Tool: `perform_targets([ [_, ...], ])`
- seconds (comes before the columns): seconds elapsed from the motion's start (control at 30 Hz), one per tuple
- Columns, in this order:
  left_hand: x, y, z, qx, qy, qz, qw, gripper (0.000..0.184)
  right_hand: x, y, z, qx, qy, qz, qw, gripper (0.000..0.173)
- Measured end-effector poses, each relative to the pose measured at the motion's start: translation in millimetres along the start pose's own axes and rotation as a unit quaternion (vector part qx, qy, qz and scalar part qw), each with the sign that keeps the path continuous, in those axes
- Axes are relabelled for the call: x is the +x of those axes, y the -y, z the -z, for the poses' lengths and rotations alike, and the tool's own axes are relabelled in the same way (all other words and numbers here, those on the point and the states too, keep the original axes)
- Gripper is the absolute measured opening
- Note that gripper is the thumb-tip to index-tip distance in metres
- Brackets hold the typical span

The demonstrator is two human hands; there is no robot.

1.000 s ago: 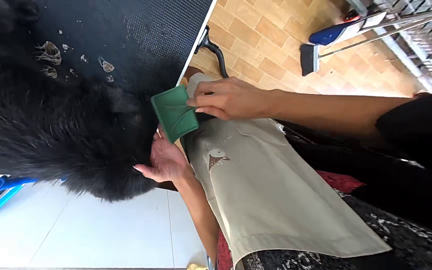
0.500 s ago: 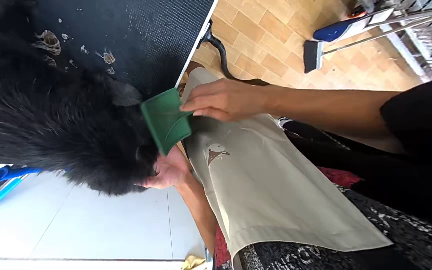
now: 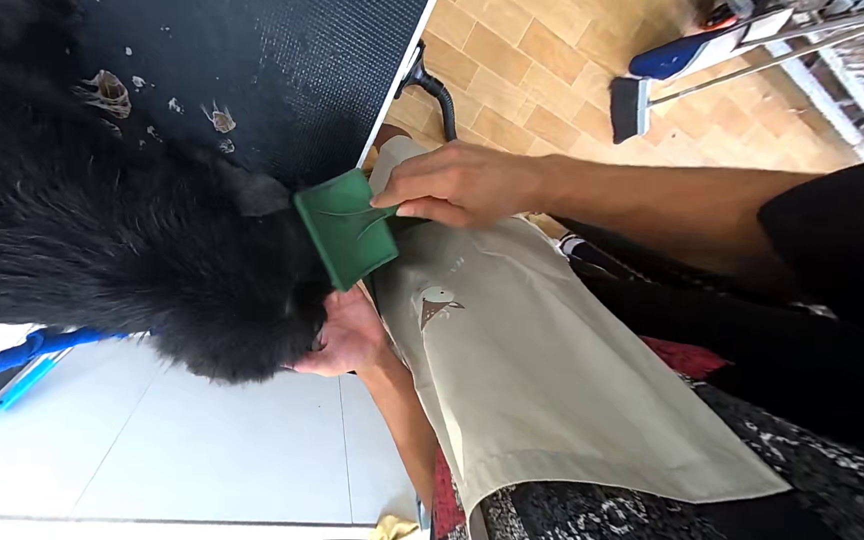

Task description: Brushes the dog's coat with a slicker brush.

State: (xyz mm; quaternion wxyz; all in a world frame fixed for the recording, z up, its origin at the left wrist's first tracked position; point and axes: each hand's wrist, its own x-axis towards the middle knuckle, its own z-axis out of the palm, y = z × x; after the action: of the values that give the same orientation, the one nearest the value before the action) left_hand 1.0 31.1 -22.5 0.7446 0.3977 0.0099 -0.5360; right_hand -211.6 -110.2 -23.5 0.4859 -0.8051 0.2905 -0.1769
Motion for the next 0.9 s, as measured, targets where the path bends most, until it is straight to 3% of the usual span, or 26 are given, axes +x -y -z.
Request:
perform_targets([
  [0.1, 0, -4, 5, -0.002, -0.020, -0.004, 1.000, 0.092, 32, 29, -28, 0.080, -0.060, 0.049, 0.994, 0.029],
  [0.2, 3, -4, 2, -0.005, -0.017, -0.008, 1.000, 0.090, 38, 18, -52, 0.069, -0.052, 0.085, 0.993, 0.029],
  [0.4, 7, 3, 8, -0.023, 0.052, 0.016, 0.998, 0.090, -19, -22, -7, -0.068, 0.036, -0.012, 0.997, 0.029],
  [0.47, 10, 4, 5, -0.028, 0.040, 0.004, 0.999, 0.086, -17, -15, 2, -0.060, 0.019, -0.033, 0.997, 0.031],
  [0.57, 3, 1, 6, -0.034, 0.047, 0.006, 0.998, 0.084, 15, 18, -21, 0.034, -0.050, 0.014, 0.998, 0.028],
  [0.67, 0, 1, 1, -0.005, 0.031, 0.002, 1.000, 0.086, 32, 16, -49, 0.070, -0.037, 0.076, 0.994, 0.027],
  [0.8, 7, 7, -3, 0.090, 0.015, 0.014, 0.996, 0.055, 3, -15, -35, 0.001, 0.008, 0.038, 0.999, 0.029],
  [0.9, 17, 19, -20, 0.166, -0.042, 0.005, 0.985, 0.035, -25, -31, -15, 0.031, 0.024, -0.085, 0.996, 0.028],
])
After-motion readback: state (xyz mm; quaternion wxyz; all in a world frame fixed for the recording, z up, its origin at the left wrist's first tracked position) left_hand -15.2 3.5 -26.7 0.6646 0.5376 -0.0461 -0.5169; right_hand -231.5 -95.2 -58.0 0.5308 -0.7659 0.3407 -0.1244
